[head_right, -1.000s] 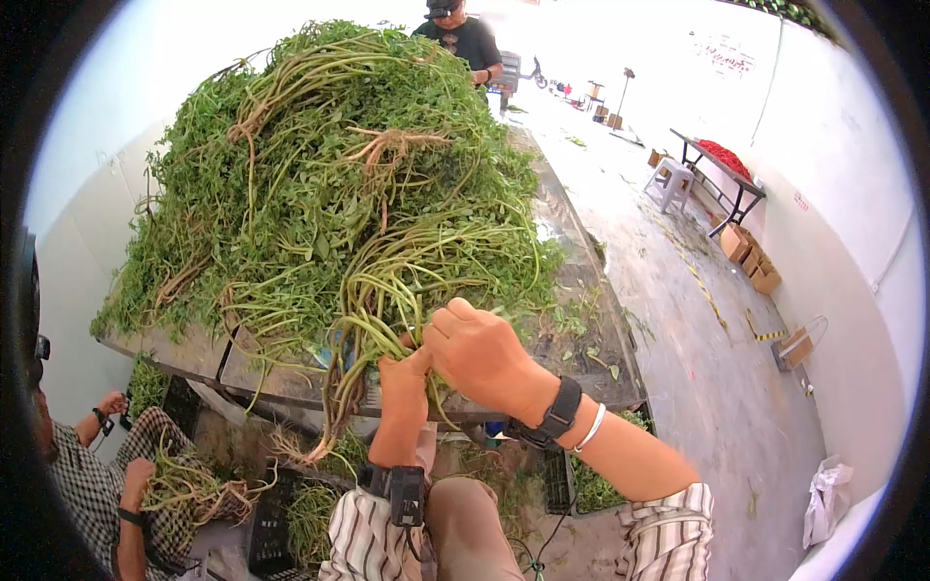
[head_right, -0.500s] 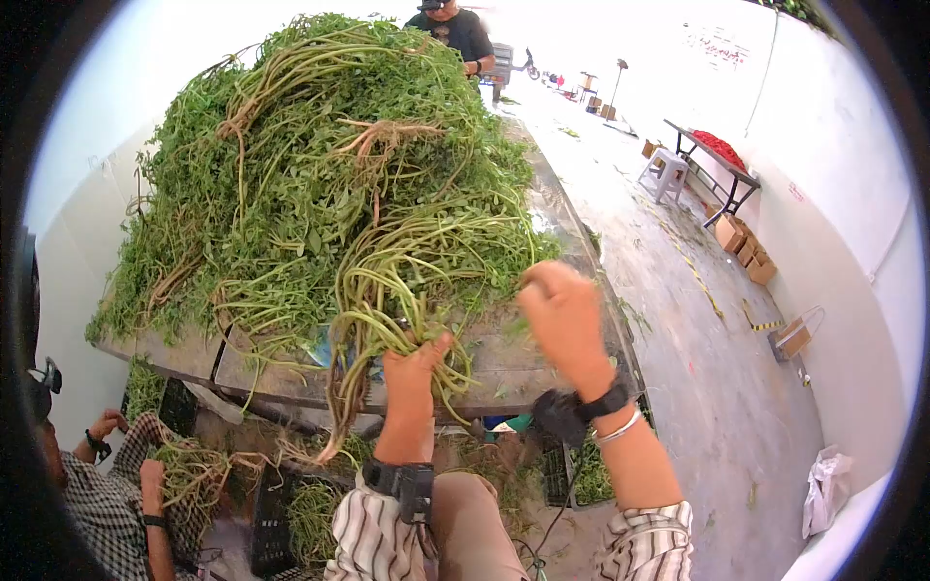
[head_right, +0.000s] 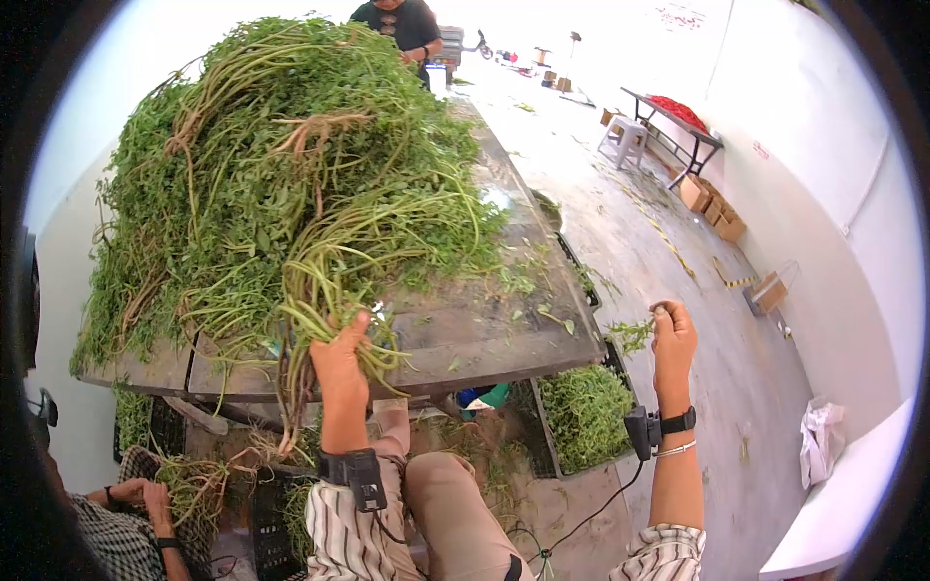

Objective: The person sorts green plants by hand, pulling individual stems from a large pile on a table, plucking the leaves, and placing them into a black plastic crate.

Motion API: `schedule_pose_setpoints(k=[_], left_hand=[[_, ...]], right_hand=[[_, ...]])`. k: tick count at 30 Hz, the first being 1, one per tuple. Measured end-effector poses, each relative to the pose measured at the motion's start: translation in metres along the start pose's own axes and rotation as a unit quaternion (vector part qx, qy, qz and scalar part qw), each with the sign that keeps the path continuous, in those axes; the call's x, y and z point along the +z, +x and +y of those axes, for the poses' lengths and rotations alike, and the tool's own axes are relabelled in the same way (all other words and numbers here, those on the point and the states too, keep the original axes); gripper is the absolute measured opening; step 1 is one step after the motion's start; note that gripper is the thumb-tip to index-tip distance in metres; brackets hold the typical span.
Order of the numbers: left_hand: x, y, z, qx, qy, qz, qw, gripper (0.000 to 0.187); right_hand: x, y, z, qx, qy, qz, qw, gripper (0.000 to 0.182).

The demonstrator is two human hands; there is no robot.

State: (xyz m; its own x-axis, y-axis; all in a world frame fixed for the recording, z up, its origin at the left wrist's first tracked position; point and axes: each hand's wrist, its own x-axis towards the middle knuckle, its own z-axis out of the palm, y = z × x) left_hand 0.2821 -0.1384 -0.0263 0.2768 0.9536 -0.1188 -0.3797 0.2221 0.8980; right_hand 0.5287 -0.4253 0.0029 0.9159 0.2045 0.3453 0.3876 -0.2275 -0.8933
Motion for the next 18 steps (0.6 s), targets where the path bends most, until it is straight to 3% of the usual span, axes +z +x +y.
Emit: schedule_pose_setpoints(k=[2, 4, 6, 12, 14, 16, 18], left_hand=[[0.0, -0.001, 0.0, 0.047, 0.005, 0.05, 0.998, 0.047], [-0.009, 0.012, -0.013, 0.054, 0.014, 0.068, 0.996, 0.04], [-0.01, 0.008, -0.005, 0.028, 0.013, 0.009, 0.999, 0.031], [-0.009, 0.012, -0.006, 0.051, -0.026, -0.012, 0.998, 0.034], [-0.009, 0.014, -0.007, 0.042, -0.039, -0.008, 0.998, 0.033], [-0.011, 0.016, -0.009, 0.041, -0.045, -0.01, 0.998, 0.032], [-0.013, 0.017, -0.008, 0.041, -0.044, -0.016, 0.998, 0.03]], right_hand=[[-0.019, -0.002, 0.028, 0.022, 0.007, 0.045, 0.999, 0.016], [-0.034, -0.001, 0.064, -0.018, -0.07, 0.08, 0.994, 0.017], [-0.04, -0.007, 0.082, 0.019, -0.053, 0.079, 0.995, 0.017], [-0.052, -0.01, 0.149, 0.149, -0.003, 0.004, 0.989, 0.02], [-0.05, -0.009, 0.17, 0.21, 0.109, -0.027, 0.971, 0.027], [-0.054, -0.01, 0.203, 0.23, 0.096, -0.034, 0.968, 0.035], [-0.054, -0.021, 0.222, 0.275, -0.021, -0.089, 0.957, 0.041]])
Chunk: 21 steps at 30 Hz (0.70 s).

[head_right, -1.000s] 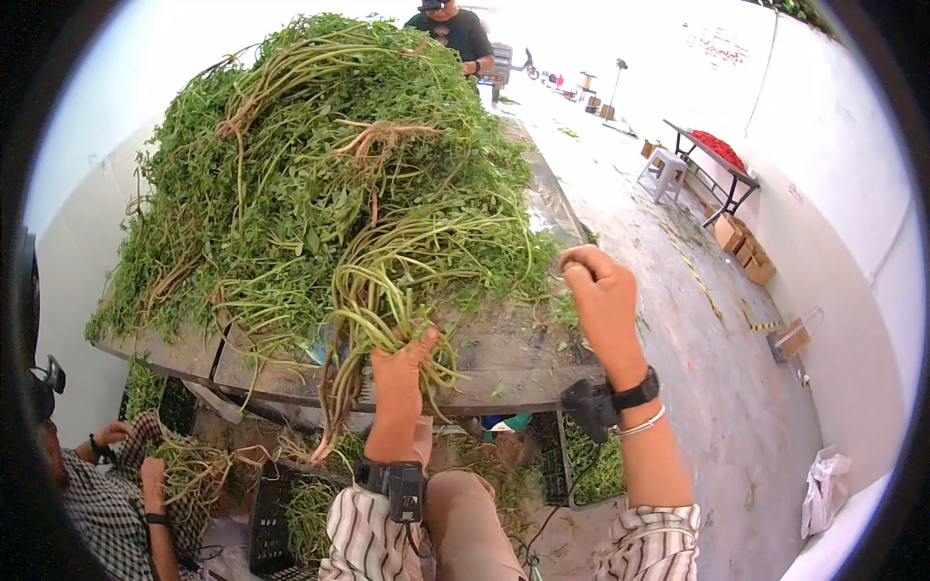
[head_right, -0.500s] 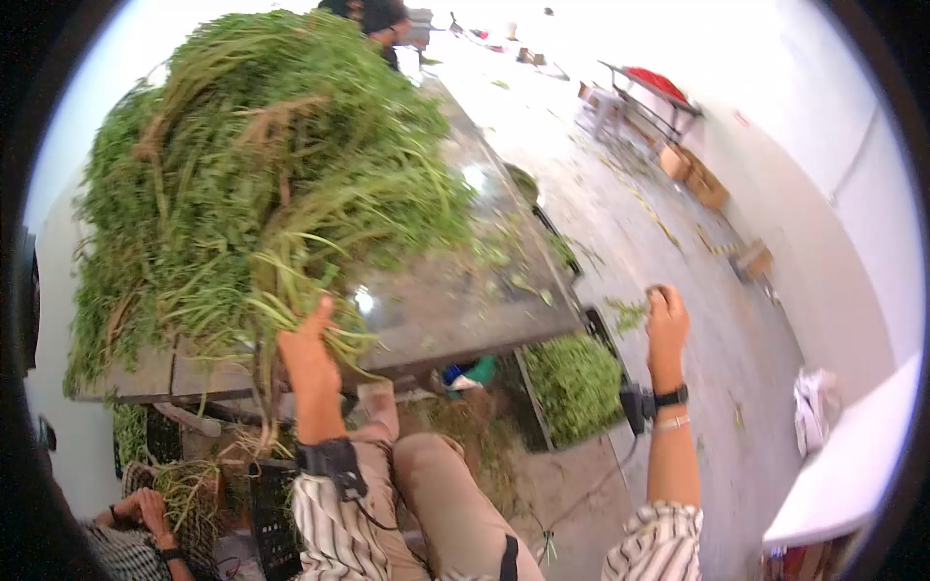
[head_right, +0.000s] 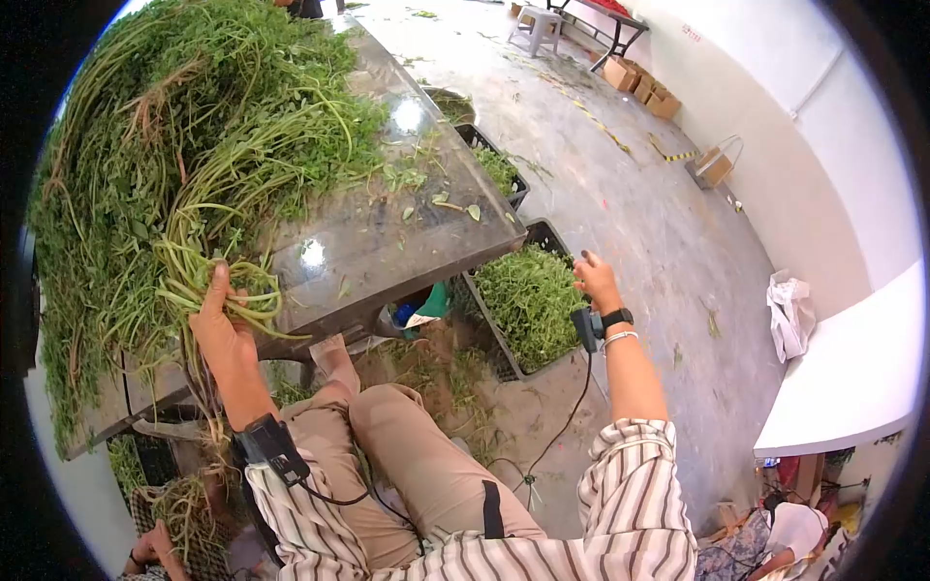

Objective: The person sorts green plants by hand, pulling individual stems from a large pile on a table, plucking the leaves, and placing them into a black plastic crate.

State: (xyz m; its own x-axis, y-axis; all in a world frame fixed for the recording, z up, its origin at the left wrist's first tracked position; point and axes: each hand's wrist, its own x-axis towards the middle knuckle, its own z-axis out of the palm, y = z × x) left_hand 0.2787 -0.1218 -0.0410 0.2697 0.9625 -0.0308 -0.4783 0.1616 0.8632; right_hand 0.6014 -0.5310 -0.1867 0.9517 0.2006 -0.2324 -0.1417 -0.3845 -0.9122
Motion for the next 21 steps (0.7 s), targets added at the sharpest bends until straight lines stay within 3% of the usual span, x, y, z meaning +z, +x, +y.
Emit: schedule_pose_setpoints(k=[6, 11, 14, 16, 21], left_hand=[[0.009, -0.012, 0.012, -0.018, 0.021, 0.029, 0.999, 0.036], [0.001, -0.016, 0.023, 0.012, -0.001, 0.007, 1.0, 0.037], [-0.013, -0.013, 0.026, 0.006, -0.01, -0.005, 1.0, 0.034], [-0.02, -0.012, 0.029, 0.015, -0.043, -0.045, 0.998, 0.031], [-0.026, -0.022, 0.043, 0.032, -0.029, -0.001, 0.999, 0.024]], right_hand=[[0.029, -0.057, -0.002, 0.03, 0.025, -0.047, 0.998, 0.032], [0.06, -0.075, -0.036, -0.05, 0.023, -0.072, 0.996, 0.023], [0.076, -0.085, -0.08, -0.14, 0.009, -0.072, 0.987, 0.018], [0.099, -0.114, -0.127, -0.34, -0.119, 0.029, 0.932, 0.015], [0.152, -0.125, -0.175, -0.504, -0.13, -0.01, 0.854, 0.015]])
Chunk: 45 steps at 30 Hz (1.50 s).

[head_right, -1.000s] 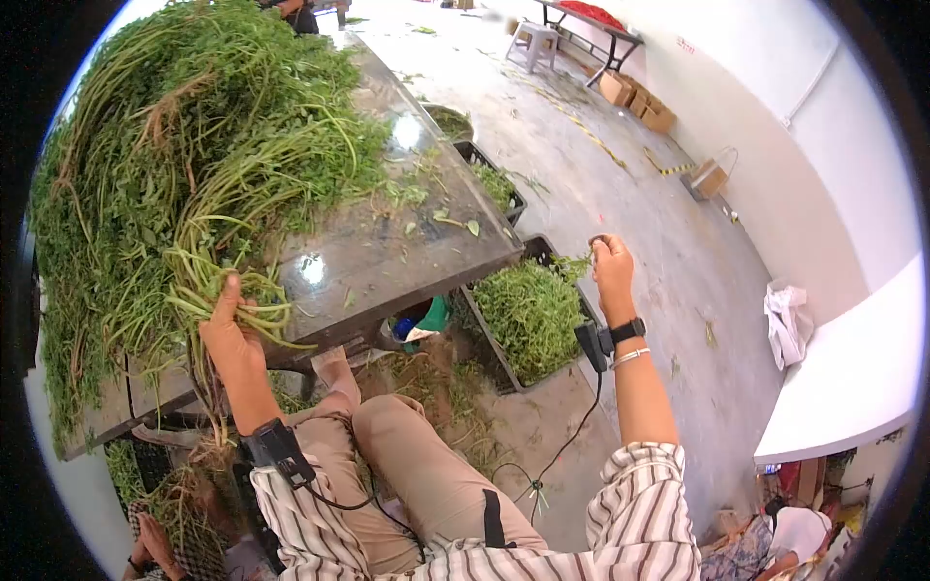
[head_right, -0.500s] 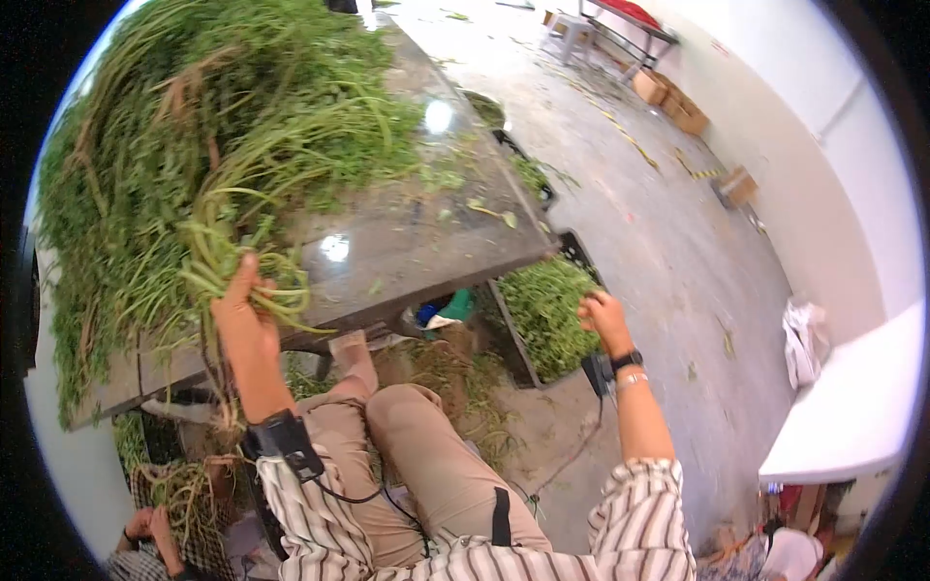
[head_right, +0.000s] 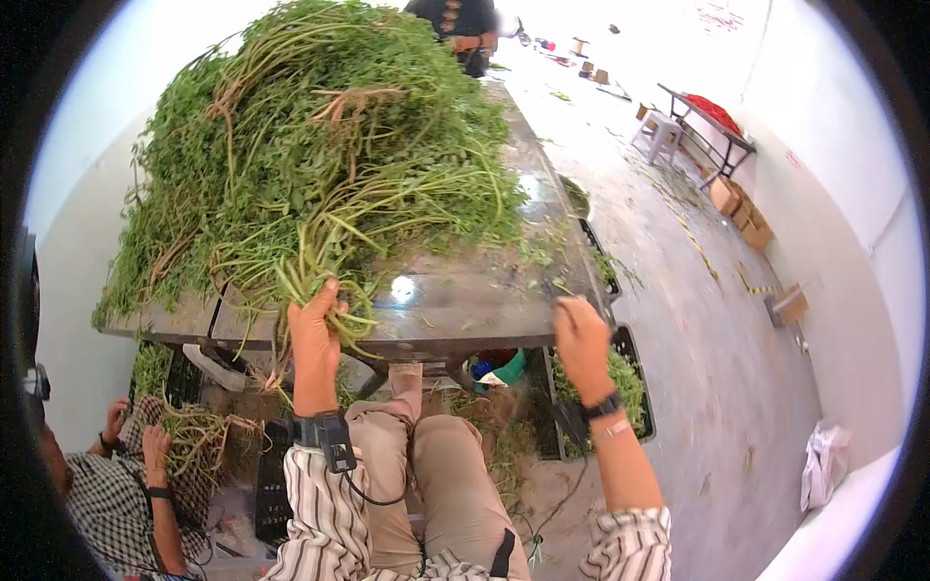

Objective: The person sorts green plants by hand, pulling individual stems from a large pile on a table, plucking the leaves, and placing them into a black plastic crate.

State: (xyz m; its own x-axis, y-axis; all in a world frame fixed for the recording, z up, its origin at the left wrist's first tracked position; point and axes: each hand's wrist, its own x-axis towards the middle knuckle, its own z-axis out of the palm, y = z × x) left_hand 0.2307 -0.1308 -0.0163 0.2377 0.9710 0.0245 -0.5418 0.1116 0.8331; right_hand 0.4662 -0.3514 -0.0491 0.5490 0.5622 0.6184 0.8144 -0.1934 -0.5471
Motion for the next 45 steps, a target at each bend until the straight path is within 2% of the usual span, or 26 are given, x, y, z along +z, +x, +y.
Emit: schedule_pose_setpoints(k=[1, 3, 4, 5, 7, 9, 11, 12, 19, 21, 23, 24, 31, 32, 37, 39, 41, 45], left_hand=[[-0.002, 0.0, -0.001, -0.008, 0.003, -0.012, 1.0, 0.024], [-0.01, 0.001, -0.005, -0.032, 0.011, -0.028, 0.999, 0.024], [0.0, -0.003, -0.003, -0.031, 0.037, 0.011, 0.999, 0.024], [0.0, -0.001, -0.008, -0.021, 0.036, 0.01, 0.999, 0.024], [-0.006, 0.002, -0.018, -0.028, 0.055, 0.018, 0.998, 0.04], [-0.002, -0.002, -0.017, -0.02, 0.047, 0.016, 0.999, 0.043], [-0.004, 0.0, -0.022, -0.01, -0.002, 0.019, 1.0, 0.023], [-0.004, -0.002, -0.019, -0.009, -0.002, 0.022, 1.0, 0.021], [-0.01, -0.006, 0.003, 0.017, -0.001, 0.05, 0.999, 0.019], [-0.015, -0.005, 0.001, 0.035, -0.009, 0.034, 0.999, 0.017], [-0.014, -0.006, 0.006, 0.016, -0.025, 0.038, 0.999, 0.016], [-0.014, -0.004, 0.007, 0.011, -0.04, 0.038, 0.998, 0.017], [-0.019, -0.013, 0.016, -0.014, -0.038, 0.041, 0.998, 0.015], [-0.019, -0.015, 0.014, -0.001, -0.042, 0.035, 0.998, 0.008], [-0.022, -0.019, 0.017, -0.028, -0.06, 0.066, 0.996, 0.011], [-0.026, -0.016, 0.021, -0.022, -0.092, 0.029, 0.995, 0.01], [-0.027, -0.016, 0.026, -0.032, -0.096, 0.039, 0.994, 0.01], [-0.035, -0.012, 0.032, -0.046, -0.088, 0.037, 0.994, 0.015]], right_hand=[[0.012, 0.003, 0.007, -0.034, -0.038, 0.003, 0.999, 0.015], [0.03, 0.005, 0.009, -0.028, -0.1, 0.018, 0.994, 0.016], [0.029, 0.004, 0.014, -0.028, -0.1, 0.026, 0.994, 0.016], [0.032, 0.006, 0.013, -0.007, -0.127, 0.031, 0.991, 0.016], [0.042, 0.007, 0.011, 0.005, -0.136, 0.031, 0.99, 0.016], [0.041, 0.006, 0.015, 0.019, -0.166, 0.031, 0.985, 0.016], [0.041, 0.005, 0.015, 0.013, -0.163, 0.027, 0.986, 0.015], [0.041, 0.006, 0.015, 0.01, -0.166, 0.034, 0.985, 0.015], [0.041, 0.008, 0.012, -0.003, -0.174, 0.053, 0.983, 0.012], [0.044, 0.006, 0.014, -0.01, -0.175, 0.061, 0.983, 0.012], [0.043, 0.008, 0.014, 0.0, -0.182, 0.044, 0.982, 0.012], [0.033, 0.012, -0.011, -0.004, -0.181, 0.046, 0.982, 0.012], [0.044, 0.009, 0.014, -0.009, -0.165, 0.057, 0.985, 0.011], [0.044, 0.007, 0.015, -0.007, -0.168, 0.055, 0.984, 0.011], [0.047, 0.006, 0.02, -0.035, -0.16, 0.09, 0.982, 0.011], [0.049, 0.007, 0.02, -0.015, -0.159, 0.069, 0.985, 0.011], [0.049, 0.007, 0.023, 0.002, -0.171, 0.065, 0.983, 0.011], [0.05, 0.006, 0.026, -0.031, -0.151, 0.088, 0.984, 0.011]])
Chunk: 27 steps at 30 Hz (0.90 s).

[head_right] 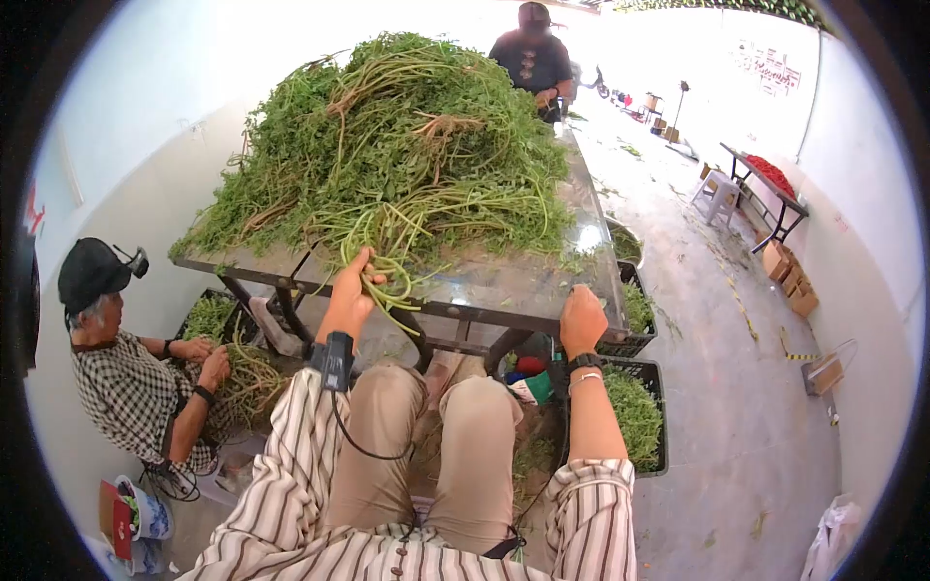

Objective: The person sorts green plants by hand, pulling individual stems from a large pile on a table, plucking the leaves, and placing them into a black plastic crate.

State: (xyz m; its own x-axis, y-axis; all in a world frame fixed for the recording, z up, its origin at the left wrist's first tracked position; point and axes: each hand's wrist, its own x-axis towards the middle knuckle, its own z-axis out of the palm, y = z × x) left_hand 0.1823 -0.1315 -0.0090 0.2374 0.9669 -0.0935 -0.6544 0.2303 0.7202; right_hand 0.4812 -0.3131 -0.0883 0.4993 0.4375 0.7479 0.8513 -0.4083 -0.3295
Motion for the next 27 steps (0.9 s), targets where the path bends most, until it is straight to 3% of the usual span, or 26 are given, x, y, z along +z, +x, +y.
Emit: schedule_pose_setpoints(k=[2, 8, 16, 27], left_hand=[[-0.008, 0.012, 0.001, -0.041, -0.059, -0.054, 0.996, 0.015], [0.002, 0.009, 0.002, -0.078, -0.073, -0.027, 0.994, 0.017], [-0.008, 0.001, 0.011, -0.069, -0.107, -0.042, 0.991, 0.013], [-0.043, -0.039, 0.018, 0.029, 0.014, 0.022, 0.999, 0.017]], right_hand=[[-0.002, 0.003, -0.001, 0.004, 0.002, -0.006, 1.0, 0.011], [0.004, 0.006, 0.001, 0.003, 0.002, -0.008, 1.0, 0.011], [-0.002, -0.001, 0.001, -0.008, 0.017, 0.004, 1.0, 0.013], [-0.021, 0.005, -0.011, 0.009, 0.016, -0.081, 0.997, 0.014]])
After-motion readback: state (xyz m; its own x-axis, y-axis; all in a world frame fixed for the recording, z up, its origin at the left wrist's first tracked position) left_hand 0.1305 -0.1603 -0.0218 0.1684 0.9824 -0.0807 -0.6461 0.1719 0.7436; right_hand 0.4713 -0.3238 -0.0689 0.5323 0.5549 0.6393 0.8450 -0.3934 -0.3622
